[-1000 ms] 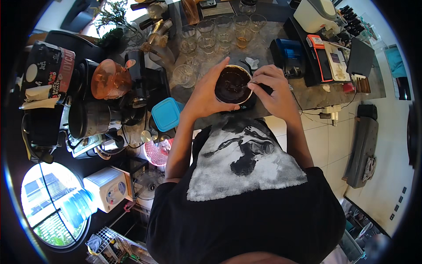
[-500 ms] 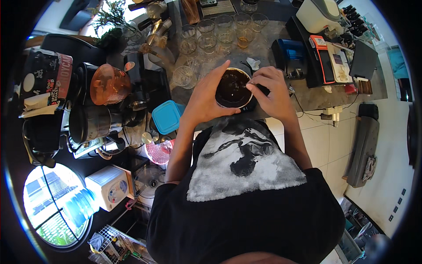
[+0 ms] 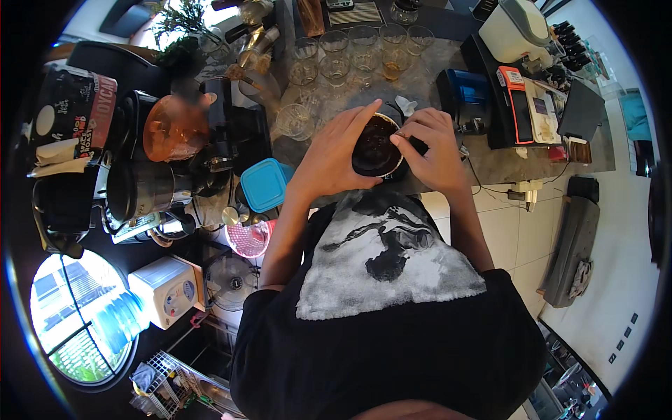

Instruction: Prepare drinks behind a bar counter and serve them to a table on a tray.

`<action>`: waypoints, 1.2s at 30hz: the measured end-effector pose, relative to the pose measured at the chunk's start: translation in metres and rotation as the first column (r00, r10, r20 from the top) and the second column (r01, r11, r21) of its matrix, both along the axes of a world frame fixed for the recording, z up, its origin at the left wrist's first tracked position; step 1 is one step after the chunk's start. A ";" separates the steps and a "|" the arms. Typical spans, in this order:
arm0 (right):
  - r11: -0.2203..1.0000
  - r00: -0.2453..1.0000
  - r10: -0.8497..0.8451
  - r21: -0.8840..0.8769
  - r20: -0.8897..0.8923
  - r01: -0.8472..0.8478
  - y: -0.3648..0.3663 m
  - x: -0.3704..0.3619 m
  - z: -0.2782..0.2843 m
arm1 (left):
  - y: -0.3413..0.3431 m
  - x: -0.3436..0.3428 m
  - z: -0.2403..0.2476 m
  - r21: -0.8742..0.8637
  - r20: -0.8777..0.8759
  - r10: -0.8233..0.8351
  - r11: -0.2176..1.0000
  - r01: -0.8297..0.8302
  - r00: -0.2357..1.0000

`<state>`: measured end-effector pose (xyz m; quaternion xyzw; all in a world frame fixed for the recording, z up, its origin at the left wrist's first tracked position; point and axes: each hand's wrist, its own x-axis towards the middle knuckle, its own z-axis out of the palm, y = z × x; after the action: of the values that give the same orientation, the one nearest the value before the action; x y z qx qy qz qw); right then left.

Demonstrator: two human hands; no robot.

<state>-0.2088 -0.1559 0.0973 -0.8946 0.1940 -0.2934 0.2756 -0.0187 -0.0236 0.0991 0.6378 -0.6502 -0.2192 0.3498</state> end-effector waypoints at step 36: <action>0.938 0.923 0.269 0.291 -0.274 -0.187 -0.028 0.037 -0.088 | 0.038 0.092 -0.014 -0.056 0.228 0.647 0.755 -0.654 0.727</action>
<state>-0.1720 -0.1837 0.0091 -0.9022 0.1649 -0.0874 0.3888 0.0733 0.0146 0.0846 0.8509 -0.4190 -0.0155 0.3164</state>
